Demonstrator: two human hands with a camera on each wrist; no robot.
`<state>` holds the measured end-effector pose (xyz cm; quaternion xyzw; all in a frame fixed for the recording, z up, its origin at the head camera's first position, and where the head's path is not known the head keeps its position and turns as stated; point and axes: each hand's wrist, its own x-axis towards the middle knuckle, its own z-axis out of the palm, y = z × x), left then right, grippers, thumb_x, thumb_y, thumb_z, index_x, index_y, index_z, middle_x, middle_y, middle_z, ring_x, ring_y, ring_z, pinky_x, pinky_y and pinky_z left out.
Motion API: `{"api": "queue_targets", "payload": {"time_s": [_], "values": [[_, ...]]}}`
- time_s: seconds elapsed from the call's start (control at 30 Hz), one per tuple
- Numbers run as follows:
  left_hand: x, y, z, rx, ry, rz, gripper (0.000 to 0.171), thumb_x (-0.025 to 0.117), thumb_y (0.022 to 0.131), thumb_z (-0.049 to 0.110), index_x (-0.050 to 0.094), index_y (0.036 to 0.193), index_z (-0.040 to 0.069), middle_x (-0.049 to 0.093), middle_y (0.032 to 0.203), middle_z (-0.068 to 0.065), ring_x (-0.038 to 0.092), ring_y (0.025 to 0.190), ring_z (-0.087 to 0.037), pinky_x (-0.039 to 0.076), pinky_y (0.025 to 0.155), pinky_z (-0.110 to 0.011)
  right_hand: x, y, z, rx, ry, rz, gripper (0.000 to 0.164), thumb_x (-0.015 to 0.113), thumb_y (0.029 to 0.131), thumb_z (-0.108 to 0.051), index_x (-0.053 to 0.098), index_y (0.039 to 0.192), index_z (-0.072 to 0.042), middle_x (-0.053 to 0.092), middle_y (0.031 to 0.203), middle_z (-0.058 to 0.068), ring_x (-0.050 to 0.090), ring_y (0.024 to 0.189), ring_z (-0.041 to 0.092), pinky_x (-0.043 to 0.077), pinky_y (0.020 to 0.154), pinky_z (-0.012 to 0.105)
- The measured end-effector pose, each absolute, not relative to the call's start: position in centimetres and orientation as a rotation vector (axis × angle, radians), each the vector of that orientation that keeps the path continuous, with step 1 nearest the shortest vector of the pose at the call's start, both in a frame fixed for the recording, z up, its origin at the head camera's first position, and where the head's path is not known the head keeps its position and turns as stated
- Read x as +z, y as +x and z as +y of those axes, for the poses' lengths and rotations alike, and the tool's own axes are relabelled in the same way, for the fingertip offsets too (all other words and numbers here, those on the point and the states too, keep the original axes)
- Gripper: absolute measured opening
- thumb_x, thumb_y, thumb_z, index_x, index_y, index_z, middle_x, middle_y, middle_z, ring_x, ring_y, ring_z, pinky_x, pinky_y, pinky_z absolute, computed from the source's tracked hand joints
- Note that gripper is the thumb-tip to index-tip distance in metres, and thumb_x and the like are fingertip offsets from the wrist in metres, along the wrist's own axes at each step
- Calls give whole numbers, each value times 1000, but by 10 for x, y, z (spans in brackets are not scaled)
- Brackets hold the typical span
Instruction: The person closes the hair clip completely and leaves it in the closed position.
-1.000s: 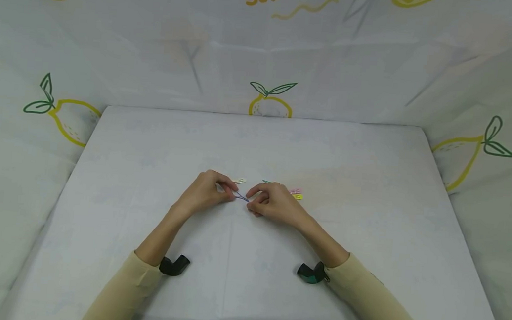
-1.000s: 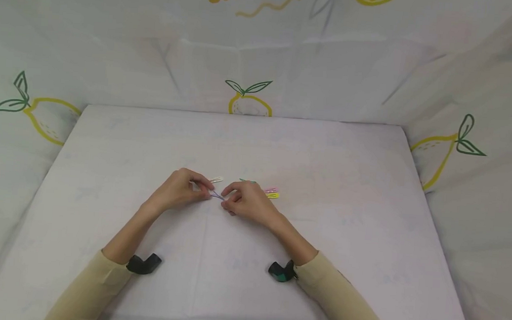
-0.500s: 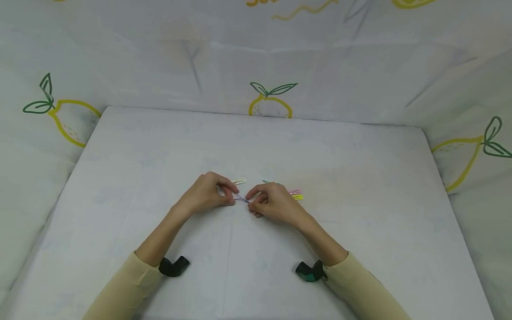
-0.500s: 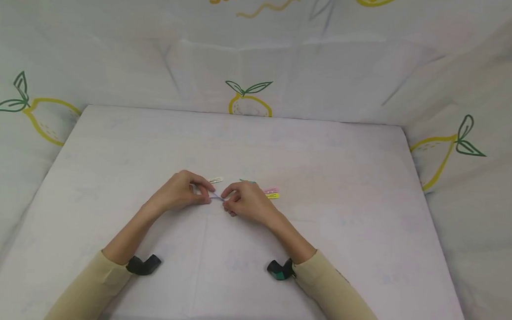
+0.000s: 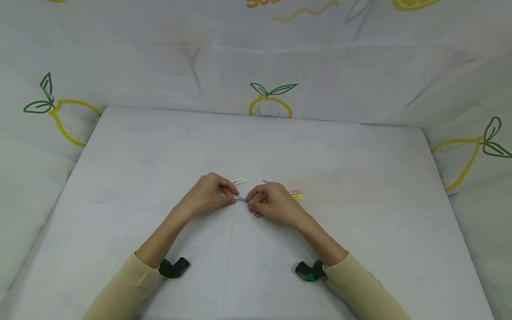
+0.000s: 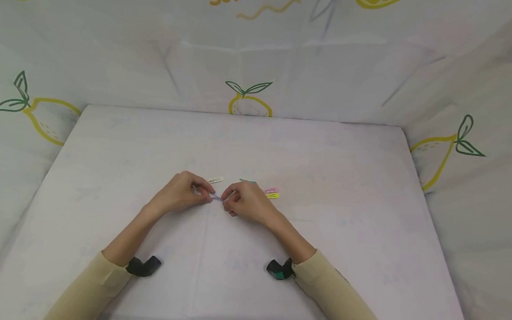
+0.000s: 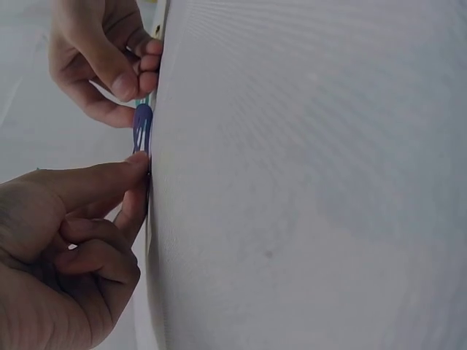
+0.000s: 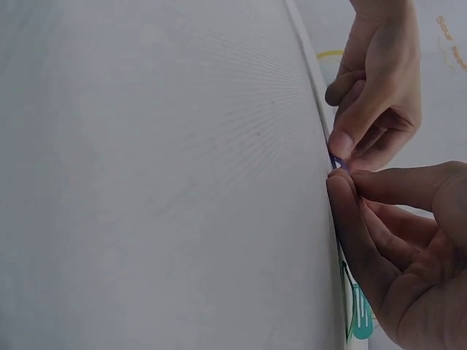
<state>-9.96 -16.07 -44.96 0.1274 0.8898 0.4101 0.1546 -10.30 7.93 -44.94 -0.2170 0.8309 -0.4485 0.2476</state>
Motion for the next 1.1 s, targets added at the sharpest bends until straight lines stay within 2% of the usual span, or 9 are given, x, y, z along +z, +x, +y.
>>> {"api": "queue_targets", "payload": {"time_s": [0.4,0.6,0.8,0.97,1.1], "values": [[-449,-98,-158,1153,411,2551,9,79,95,9,85,102,7,81,91,-4,68,86,-15,53,82,-32,-449,-101,79,-1240,-577,2278,13,68,101,-3,77,109,-1,81,85,7,74,70,12,59,69,25],[-447,-96,-158,1165,430,2568,9,78,96,11,86,101,10,82,93,-3,66,85,-14,52,80,-30,-447,-99,83,-1276,-565,2282,13,65,101,-2,77,107,0,81,87,9,75,71,14,61,70,26],[-443,-95,-157,1203,462,2578,9,78,98,12,86,99,11,81,92,-4,60,78,-13,48,72,-27,-439,-99,90,-1313,-582,2285,15,64,104,-5,77,111,0,83,91,12,79,75,20,62,73,28],[-439,-94,-156,1249,444,2558,8,78,99,15,86,98,11,81,96,-6,50,63,-9,42,61,-24,-432,-99,94,-1299,-594,2316,17,65,103,-7,78,113,-1,83,93,11,79,79,23,59,76,27],[-436,-93,-154,1291,434,2534,9,78,100,15,85,101,10,81,102,-8,42,54,-6,36,54,-22,-432,-100,97,-1330,-597,2325,17,67,104,-5,79,114,-1,84,97,12,80,84,25,63,81,30]]}}
